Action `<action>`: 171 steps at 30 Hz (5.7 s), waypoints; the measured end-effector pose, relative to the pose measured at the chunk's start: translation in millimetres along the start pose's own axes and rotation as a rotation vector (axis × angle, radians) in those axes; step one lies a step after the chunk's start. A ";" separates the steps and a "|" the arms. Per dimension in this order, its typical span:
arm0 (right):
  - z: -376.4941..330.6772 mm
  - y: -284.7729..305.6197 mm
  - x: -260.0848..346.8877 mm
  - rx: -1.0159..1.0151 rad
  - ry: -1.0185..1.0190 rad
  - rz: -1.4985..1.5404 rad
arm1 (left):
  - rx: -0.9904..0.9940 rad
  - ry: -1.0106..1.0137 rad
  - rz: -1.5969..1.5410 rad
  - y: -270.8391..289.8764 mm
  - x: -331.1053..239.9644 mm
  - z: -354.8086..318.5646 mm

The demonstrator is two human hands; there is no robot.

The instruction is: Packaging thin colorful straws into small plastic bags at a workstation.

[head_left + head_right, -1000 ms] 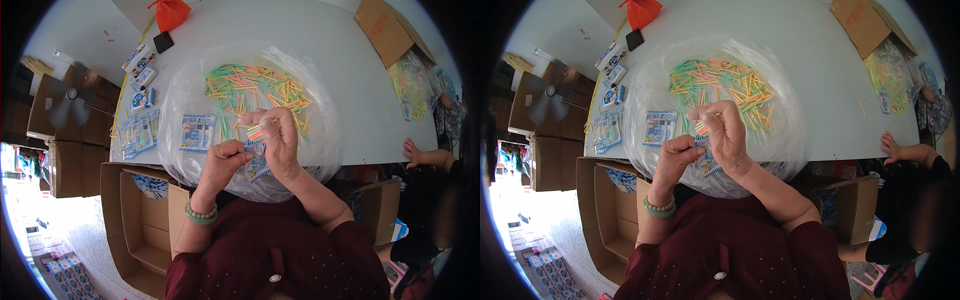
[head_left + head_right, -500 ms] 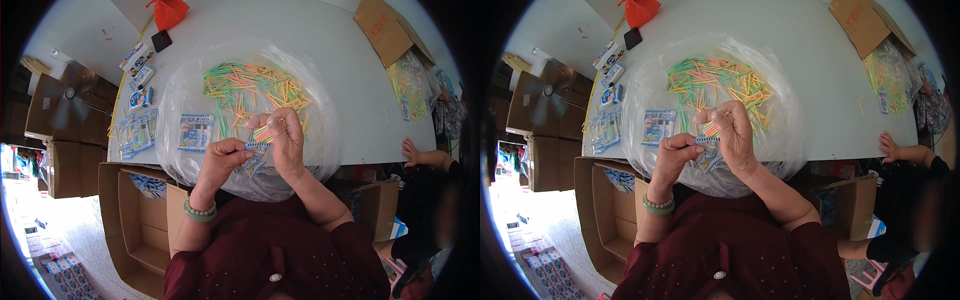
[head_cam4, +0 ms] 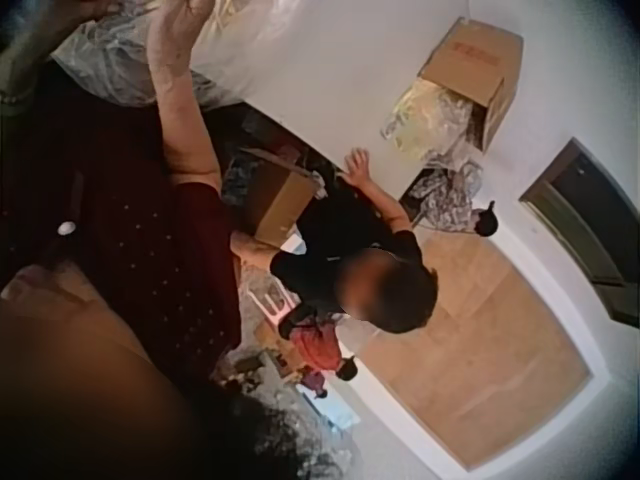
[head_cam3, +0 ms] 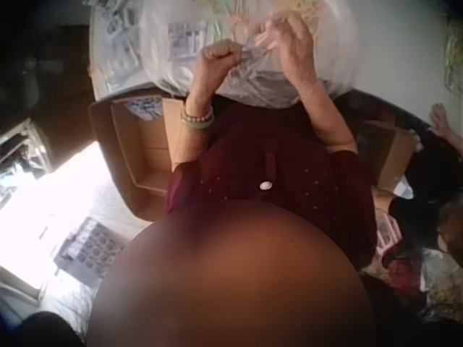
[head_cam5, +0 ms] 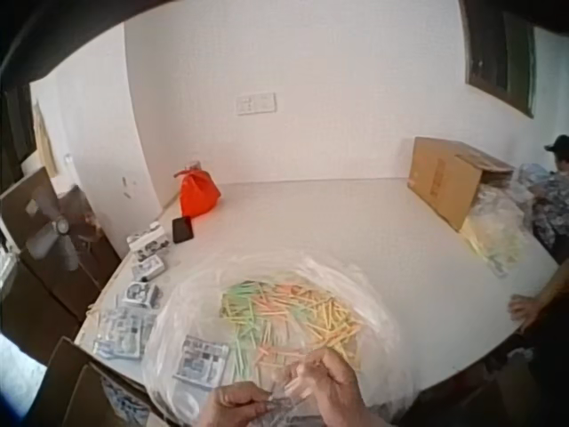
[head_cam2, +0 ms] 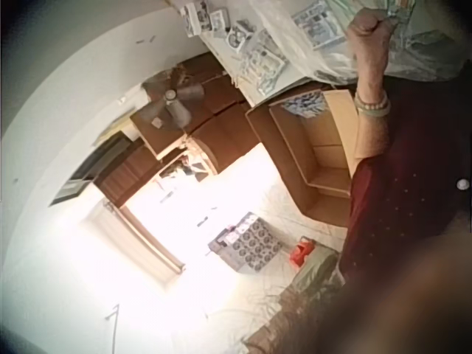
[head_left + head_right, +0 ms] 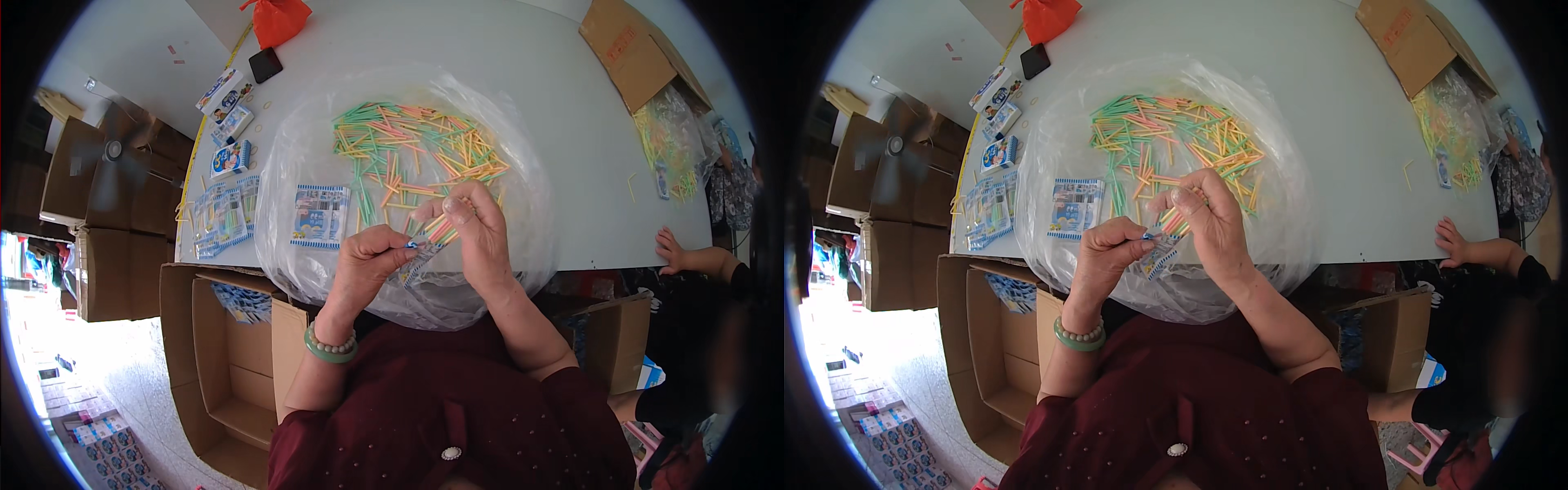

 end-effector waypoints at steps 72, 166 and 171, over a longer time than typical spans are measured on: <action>-13.8 35.4 -38.6 0.093 0.077 -1.171 | -0.891 -0.411 1.474 219.2 0.8 17.6; 112.1 84.2 -27.1 -0.055 0.055 -1.280 | 0.463 -0.364 0.928 -21.6 19.0 13.1; 112.0 83.6 -27.5 0.030 -0.027 -1.332 | 0.165 -0.289 0.533 -12.4 15.0 19.9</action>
Point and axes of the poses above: each hand's wrist, its own z-axis towards the middle knuckle, its own y-axis out of the back of the hand, x = y × z, the point moved 1 cm from there along z, towards the middle knuckle, and after that the axes turned 4 degrees about -y, right-handed, at the moved point
